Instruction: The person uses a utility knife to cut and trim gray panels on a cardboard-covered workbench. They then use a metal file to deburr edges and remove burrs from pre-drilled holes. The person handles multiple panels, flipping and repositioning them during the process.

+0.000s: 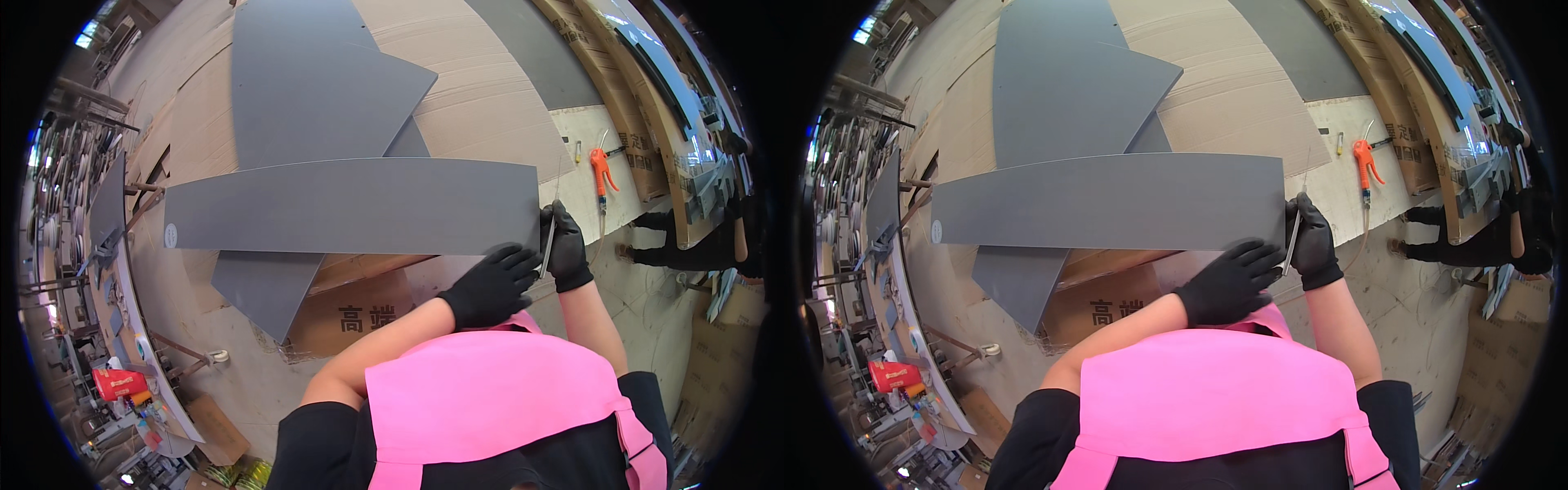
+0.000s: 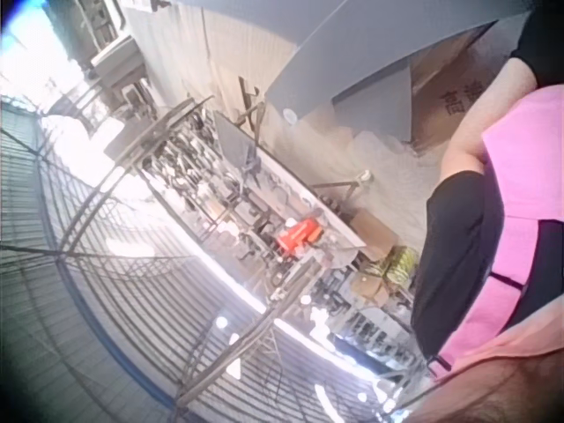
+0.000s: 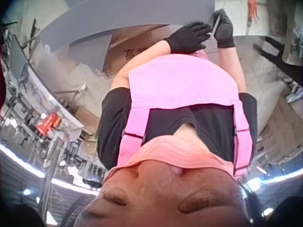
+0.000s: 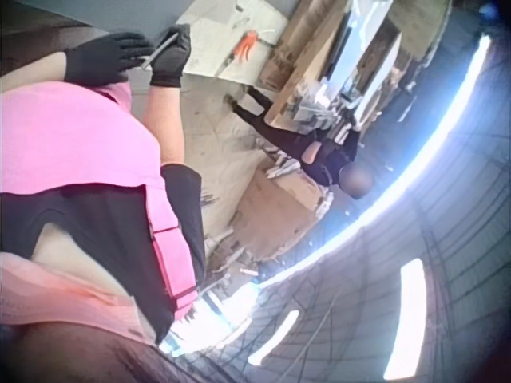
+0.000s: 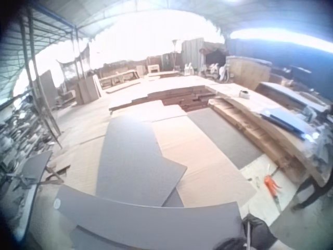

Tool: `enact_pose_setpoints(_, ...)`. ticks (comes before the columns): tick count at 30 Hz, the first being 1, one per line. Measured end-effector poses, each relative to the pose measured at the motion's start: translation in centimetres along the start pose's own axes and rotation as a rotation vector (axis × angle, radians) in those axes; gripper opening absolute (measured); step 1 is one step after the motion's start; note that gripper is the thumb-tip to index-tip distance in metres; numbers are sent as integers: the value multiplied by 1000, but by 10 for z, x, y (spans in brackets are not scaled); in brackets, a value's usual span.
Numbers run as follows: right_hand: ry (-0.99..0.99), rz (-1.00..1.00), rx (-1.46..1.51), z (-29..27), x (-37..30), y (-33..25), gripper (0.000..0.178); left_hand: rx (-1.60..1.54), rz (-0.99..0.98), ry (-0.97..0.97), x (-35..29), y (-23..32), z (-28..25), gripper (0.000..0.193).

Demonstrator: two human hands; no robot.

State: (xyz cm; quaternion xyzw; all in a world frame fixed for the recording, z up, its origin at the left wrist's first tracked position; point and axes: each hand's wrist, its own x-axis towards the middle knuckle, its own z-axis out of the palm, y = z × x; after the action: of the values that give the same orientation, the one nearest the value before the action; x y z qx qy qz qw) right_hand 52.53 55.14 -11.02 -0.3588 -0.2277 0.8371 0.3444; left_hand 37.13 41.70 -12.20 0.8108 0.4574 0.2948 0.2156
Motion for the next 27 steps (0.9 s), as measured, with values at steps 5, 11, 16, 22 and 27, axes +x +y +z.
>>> enact_pose_setpoints(5,-180,204,-77,-7,-7,-26,23,566,-582,311,-104,-77,-116,49)
enact_pose_setpoints(11,-159,-73,-964,-25,13,-79,59,1015,-1028,145,-196,-131,-186,56)
enact_pose_setpoints(16,-362,-287,-1553,4,51,-99,58,1043,-1046,162,-191,-130,-181,57)
enact_pose_setpoints(22,-550,-372,-1874,1,31,-105,65,1081,-1051,150,-204,-141,-182,58)
enact_pose_setpoints(27,-472,-463,-1919,-10,27,-94,61,1056,-1049,144,-207,-145,-182,59)
